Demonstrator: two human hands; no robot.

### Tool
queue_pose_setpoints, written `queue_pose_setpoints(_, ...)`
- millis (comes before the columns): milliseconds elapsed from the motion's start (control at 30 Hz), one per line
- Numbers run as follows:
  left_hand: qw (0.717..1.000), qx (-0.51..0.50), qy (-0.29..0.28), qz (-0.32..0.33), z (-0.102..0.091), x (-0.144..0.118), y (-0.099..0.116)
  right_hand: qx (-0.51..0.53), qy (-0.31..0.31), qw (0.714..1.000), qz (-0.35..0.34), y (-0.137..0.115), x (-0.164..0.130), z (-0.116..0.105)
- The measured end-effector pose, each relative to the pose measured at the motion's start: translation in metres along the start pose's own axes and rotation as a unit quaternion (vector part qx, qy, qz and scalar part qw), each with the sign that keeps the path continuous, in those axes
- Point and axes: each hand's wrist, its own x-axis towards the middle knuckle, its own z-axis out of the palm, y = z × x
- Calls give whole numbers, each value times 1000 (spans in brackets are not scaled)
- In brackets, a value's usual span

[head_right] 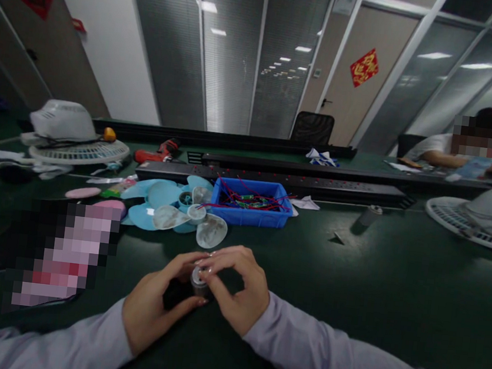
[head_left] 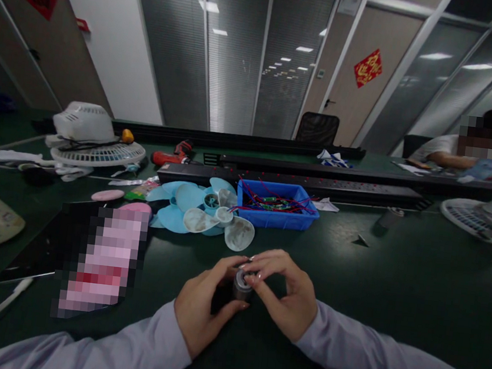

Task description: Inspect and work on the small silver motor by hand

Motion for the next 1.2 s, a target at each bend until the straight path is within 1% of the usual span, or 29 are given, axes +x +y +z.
queue_pose_setpoints(100,1000,-4,-1,-3,0,0,-1,7,-7,1000,4,0,0,0)
queue_pose_setpoints(233,1000,-8,1,-4,0,1,-1,26,-30,999,30,0,0,0)
queue_pose_setpoints(333,1000,-7,0,-1,0,0,0,46,-33,997,48,-1,1,1)
queue_pose_setpoints(567,1000,-1,5,3,0,1,1,64,-14,996,60,0,2,2)
queue_pose_setpoints(733,1000,-13,-4,2,0,1,1,80,41,995,31,-2,-2,3)
queue_pose_setpoints(800,1000,-15,-9,1,0,1,1,77,50,995,25,-1,-3,0)
queue_pose_setpoints(900,1000,-6,-2,-2,-1,0,1,51,52,996,54,7,-3,-13)
queue_pose_setpoints(967,1000,-1,2,-3,-1,0,1,15,38,996,80,17,-4,-26)
queue_pose_setpoints(1000,1000,1,2,-4,-1,0,2,-6,21,995,97,21,-4,-33)
queue_pose_setpoints(1100,1000,0,3,-6,-2,0,3,-37,-70,985,156,33,-6,-51)
queue_pose_setpoints(1200,1000,1,9,-7,-2,0,5,-79,-138,976,152,39,-9,-61)
